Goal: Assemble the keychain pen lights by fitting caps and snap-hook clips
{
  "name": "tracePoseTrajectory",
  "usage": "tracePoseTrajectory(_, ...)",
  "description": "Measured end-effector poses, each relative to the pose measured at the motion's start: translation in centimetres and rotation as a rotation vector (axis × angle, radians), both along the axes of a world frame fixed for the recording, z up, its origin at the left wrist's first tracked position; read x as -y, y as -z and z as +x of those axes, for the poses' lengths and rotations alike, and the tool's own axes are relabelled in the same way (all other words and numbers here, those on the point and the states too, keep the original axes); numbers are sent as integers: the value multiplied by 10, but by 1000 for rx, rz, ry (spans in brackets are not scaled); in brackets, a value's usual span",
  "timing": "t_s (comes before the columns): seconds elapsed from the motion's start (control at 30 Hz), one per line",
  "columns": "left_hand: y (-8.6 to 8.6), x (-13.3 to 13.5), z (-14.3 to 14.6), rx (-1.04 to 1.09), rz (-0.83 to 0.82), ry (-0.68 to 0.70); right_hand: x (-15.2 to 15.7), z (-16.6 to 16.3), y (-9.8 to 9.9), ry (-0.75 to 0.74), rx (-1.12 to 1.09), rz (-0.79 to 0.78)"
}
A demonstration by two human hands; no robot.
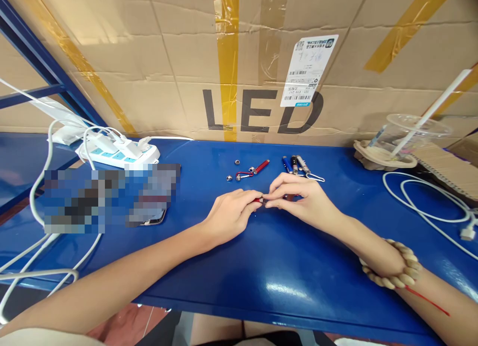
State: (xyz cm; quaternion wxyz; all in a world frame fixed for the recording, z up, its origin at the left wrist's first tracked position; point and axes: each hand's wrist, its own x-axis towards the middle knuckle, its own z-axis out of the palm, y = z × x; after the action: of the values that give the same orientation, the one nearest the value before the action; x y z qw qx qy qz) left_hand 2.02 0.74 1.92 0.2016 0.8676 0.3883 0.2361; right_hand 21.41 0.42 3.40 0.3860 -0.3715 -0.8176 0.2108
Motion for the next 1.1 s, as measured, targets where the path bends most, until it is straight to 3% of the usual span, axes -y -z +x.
tracePoseTrajectory(0.1, -2, 0, -1, -39, -39, 7, -2, 5, 3, -49, 52, 54)
tracePoseTrajectory(0.33, -2, -2, -3, -30, -160, 83, 2, 5, 7, -2, 204, 149)
tracePoseTrajectory(0.53, 1, -1, -5, 39, -203, 122, 8, 1, 7, 44, 210, 149)
tracePoseTrajectory(0.8, 6, -2, -5, 54, -11, 90, 14, -12, 11, 172, 110, -38)
tracePoseTrajectory(1.1, 10, -3, -5, 59, 56, 81, 13, -19, 10, 195, -74, -410)
